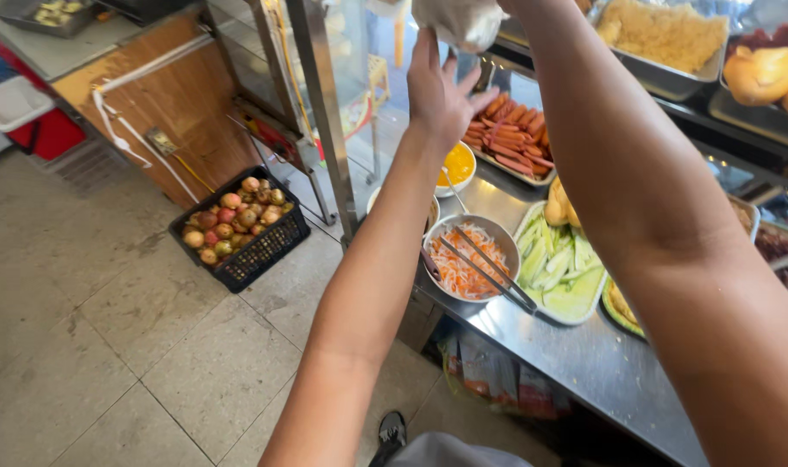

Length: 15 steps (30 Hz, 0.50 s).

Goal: The person assembles a sandwich by adding sliced meat, pickled vegetables, and sauces into a baguette, then toasts it in a toaster oven and wraps it in a paper bag. The person also retrieves a tray of baguettes from a rack and deseedes a pomegranate into a bowl.

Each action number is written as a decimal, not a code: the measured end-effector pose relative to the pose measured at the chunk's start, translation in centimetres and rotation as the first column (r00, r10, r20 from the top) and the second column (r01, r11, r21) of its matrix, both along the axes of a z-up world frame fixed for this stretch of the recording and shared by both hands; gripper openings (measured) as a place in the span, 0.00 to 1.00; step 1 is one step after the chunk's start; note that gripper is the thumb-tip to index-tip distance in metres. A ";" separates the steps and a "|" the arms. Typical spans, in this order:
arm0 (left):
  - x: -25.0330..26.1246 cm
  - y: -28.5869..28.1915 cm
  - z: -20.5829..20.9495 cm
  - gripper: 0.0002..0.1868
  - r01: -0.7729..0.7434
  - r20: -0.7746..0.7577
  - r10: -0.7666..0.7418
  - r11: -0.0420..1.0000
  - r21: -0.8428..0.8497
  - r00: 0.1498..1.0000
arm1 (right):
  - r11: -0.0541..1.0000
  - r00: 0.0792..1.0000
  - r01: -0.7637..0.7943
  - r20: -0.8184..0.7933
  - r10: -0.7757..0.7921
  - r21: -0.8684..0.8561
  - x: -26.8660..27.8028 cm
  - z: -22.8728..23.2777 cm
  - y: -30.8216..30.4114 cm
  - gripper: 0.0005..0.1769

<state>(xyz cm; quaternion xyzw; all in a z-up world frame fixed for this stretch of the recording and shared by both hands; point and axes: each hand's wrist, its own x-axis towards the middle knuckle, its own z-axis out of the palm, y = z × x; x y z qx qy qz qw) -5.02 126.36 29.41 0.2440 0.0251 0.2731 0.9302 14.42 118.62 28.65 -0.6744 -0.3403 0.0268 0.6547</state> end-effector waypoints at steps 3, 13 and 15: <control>2.6 -0.1 -1.1 0.37 0.111 0.216 -0.122 0.992 0.063 0.969 | 0.993 0.995 0.095 -0.018 -0.096 -0.066 -0.8 -1.8 -4.7 0.11; 5.8 0.5 -6.7 0.31 0.143 0.376 -0.152 0.988 0.051 0.914 | 0.977 0.977 0.211 0.034 -0.210 -0.041 -3.0 -0.3 -11.6 0.09; 6.6 1.1 -6.9 0.31 0.164 0.404 -0.165 0.986 0.039 0.900 | 0.974 0.973 0.227 0.041 -0.226 -0.020 -3.8 -0.3 -12.9 0.09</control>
